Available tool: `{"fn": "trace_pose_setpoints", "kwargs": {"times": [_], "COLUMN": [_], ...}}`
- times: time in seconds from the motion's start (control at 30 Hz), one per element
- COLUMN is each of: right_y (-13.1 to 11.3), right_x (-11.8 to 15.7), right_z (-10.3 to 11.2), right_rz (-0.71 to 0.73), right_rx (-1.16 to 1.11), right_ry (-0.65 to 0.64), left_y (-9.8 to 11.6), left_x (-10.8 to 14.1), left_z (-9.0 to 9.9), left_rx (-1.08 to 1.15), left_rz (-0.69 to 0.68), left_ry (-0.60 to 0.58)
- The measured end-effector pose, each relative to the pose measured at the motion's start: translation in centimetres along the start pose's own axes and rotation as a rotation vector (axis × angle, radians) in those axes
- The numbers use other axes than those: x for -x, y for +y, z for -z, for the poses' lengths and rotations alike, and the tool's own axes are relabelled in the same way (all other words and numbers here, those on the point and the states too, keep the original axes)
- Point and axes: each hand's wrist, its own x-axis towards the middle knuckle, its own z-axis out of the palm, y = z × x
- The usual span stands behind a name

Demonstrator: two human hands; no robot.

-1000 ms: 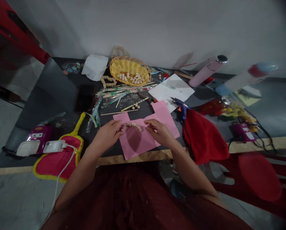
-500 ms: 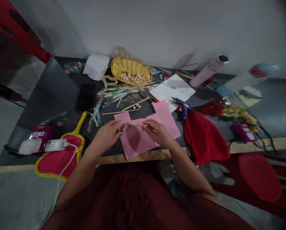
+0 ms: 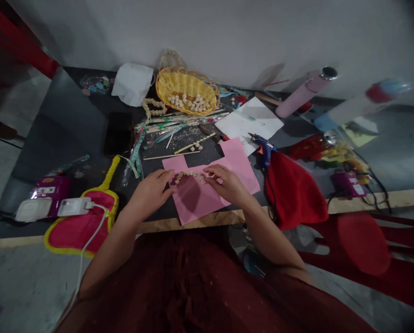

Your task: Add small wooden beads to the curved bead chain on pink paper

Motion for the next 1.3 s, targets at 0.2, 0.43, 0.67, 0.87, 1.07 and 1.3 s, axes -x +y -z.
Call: {"fn": "trace_pose_setpoints", "kwargs": {"times": [0.2, 0.43, 0.67, 0.87, 1.07, 1.3], "right_y": [-0.1, 0.3, 1.3, 1.6, 1.8, 1.8], "right_x": [-1.4, -3.1, -3.4, -3.2, -3.2, -3.2], "right_z": [-0.4, -1.9, -2.9, -2.8, -2.8, -2.9], "right_rz": [0.048, 0.178, 0.179, 0.158, 0.139, 0.133], "right_rx": [0.106, 0.167, 0.173, 0.151, 0.131, 0.142], "right_ry": [-0.010, 0.028, 0.074, 0.070, 0.046, 0.034], "left_y": [0.0, 0.1, 0.1, 0.5, 0.3, 0.4], "left_x": [0.0, 0.0, 0.1, 0.1, 0.1, 0.0], "left_z": [0.2, 0.1, 0.1, 0.5, 0.2, 0.3], "left_rx": [0.024, 0.050, 0.053, 0.052, 0.074, 0.064], "left_rz": [0.007, 0.005, -0.016, 0.006, -0.012, 0.002], "left_ry": [-0.015, -0.024, -0.017, -0.034, -0.002, -0.033]}}
